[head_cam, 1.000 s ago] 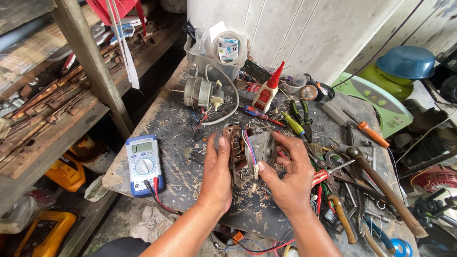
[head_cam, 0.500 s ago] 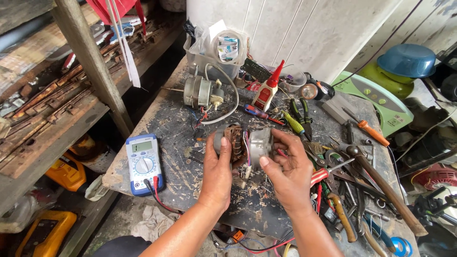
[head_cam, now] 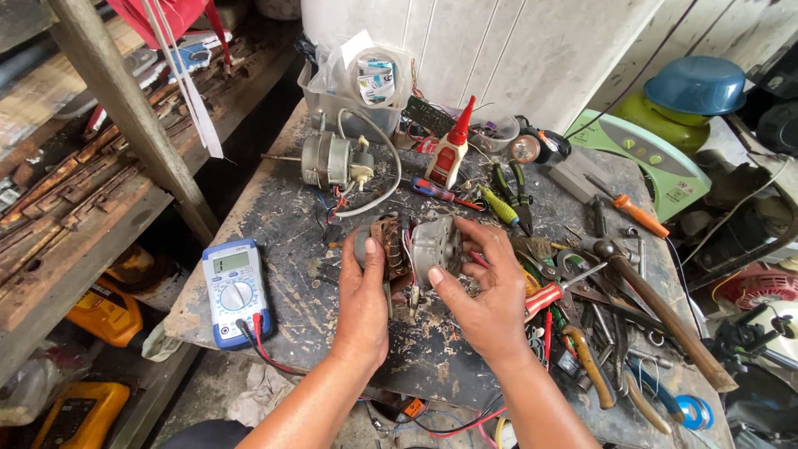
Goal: Repairing a small electric motor by disassembling the housing, applying lubricant to the shaft, and reassembling the parts.
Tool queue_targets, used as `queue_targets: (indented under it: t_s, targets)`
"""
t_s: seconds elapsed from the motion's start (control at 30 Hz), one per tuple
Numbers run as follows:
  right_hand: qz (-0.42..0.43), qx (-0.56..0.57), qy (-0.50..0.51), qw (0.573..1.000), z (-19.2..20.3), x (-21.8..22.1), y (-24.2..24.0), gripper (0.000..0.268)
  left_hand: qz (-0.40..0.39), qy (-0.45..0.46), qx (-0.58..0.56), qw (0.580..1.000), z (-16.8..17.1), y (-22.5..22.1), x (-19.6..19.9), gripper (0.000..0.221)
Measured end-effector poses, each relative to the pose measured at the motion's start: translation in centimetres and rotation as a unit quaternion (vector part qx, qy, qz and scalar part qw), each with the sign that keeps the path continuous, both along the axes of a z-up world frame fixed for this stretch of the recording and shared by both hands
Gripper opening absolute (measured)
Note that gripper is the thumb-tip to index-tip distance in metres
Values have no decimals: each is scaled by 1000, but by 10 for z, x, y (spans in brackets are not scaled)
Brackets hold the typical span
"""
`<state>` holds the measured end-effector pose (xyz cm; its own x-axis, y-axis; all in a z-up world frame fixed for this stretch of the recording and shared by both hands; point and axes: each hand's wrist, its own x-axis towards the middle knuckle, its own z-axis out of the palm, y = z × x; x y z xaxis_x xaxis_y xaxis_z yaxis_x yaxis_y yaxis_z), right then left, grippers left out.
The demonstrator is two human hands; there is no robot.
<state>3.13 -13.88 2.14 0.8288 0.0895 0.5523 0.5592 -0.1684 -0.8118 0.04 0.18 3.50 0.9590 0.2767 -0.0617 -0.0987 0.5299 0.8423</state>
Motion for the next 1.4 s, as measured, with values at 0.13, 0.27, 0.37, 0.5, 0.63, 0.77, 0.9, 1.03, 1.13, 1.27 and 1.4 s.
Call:
queue_targets:
  t_s: [0.13, 0.27, 0.37, 0.5, 0.63, 0.77, 0.9, 1.03, 1.13, 1.27, 1.4]
  targets:
    - [21, 29, 2, 999, -5, 4, -4, 61, 13, -3, 33, 999, -14, 3, 5, 54]
    - [-75, -79, -154, 982, -2, 3, -11, 71, 27, -8, -16, 999, -37, 9, 16, 49]
    - [-133, -161, -268, 940, -6, 6, -10, 76, 30, 12, -62, 998, -20, 12, 10, 45]
    - [-173, -233, -339, 895, -13, 2, -2, 67, 85, 61, -142, 984, -20, 13, 17, 48]
    - [-150, -238, -398, 873, -21, 1, 2, 69, 74, 62, -136, 986, -23, 13, 15, 47]
    - [-122, -154, -365, 910, -27, -9, 16, 62, 60, 0, -134, 989, -22, 9, 11, 41]
    - [-106, -71, -280, 951, -8, -21, 27, 72, 26, -33, -133, 990, -32, 6, 12, 60]
    - [-133, -93, -261, 952, 22, -30, 25, 64, -6, -40, -65, 997, -25, 5, 6, 69]
    - [-160, -127, -131, 970, 30, -31, 19, 63, -36, -36, -55, 997, -28, 2, 7, 74]
    - [-147, -129, -45, 980, 31, -28, 15, 64, -27, -8, -3, 1000, -29, 1, 8, 66]
    - [-117, -154, -26, 981, 30, -23, 11, 58, -24, 30, -11, 999, -30, -1, 7, 60]
